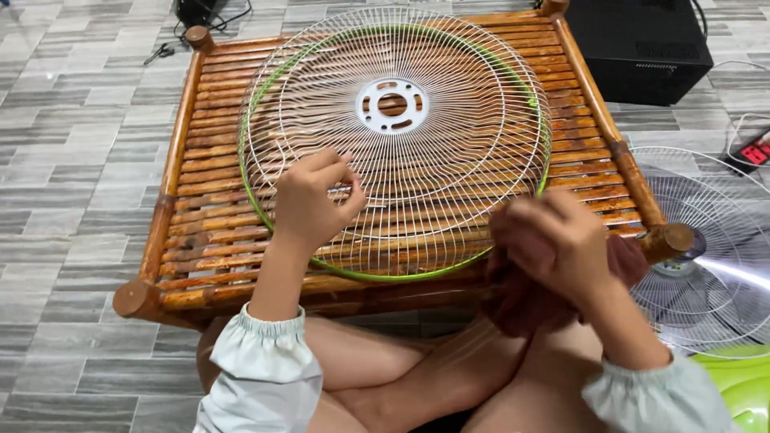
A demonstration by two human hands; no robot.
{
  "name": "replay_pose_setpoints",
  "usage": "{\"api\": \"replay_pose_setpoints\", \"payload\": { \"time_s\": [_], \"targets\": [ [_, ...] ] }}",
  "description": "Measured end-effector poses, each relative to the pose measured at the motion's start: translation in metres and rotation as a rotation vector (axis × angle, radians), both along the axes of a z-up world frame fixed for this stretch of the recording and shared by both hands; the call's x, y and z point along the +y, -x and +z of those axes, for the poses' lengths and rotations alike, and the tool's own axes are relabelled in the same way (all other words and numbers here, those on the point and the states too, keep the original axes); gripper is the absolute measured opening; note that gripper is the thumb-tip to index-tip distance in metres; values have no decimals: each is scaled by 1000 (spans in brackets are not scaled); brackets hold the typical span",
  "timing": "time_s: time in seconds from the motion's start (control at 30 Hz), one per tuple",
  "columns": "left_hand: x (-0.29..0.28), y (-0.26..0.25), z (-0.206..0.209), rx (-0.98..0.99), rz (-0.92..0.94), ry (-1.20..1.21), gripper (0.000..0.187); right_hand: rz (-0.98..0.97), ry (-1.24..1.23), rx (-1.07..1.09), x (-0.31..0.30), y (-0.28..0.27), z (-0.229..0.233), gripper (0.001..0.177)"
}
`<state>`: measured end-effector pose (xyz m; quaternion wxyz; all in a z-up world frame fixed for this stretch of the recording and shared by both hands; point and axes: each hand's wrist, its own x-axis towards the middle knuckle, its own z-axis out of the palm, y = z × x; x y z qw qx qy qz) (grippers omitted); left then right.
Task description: Cleaning a metal fan guard using a cloth
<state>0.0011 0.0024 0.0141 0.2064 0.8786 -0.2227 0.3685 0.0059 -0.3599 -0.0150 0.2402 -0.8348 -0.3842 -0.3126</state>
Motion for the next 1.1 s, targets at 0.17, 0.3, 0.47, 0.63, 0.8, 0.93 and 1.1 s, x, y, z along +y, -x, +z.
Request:
{"api": "replay_pose_setpoints", "payload": {
  "time_s": [0.17,0.3,0.47,0.63,0.8,0.93,1.1],
  "targets": [
    [-1,3,5,28,-36,30,7,-34,122,-126,59,-69,63,59],
    [2,1,4,30,-63,-1,6,41,162,-98,134,-128,58,34],
    [9,-5,-11,18,-28,52,7,-173,288,18,150,-140,37,47],
    [6,5,-37,-159,125,-38,9,-219,293,71,146,-130,41,42],
    [-15,59,6,-101,100,64,13,-272,289,153,149,-137,39,45],
    [-1,63,-5,-16,34,165,7,-302,268,214,148,-136,39,43],
    [12,53,-14,-73,-5,194,7,-302,294,284,147,-129,49,44]
  ]
}}
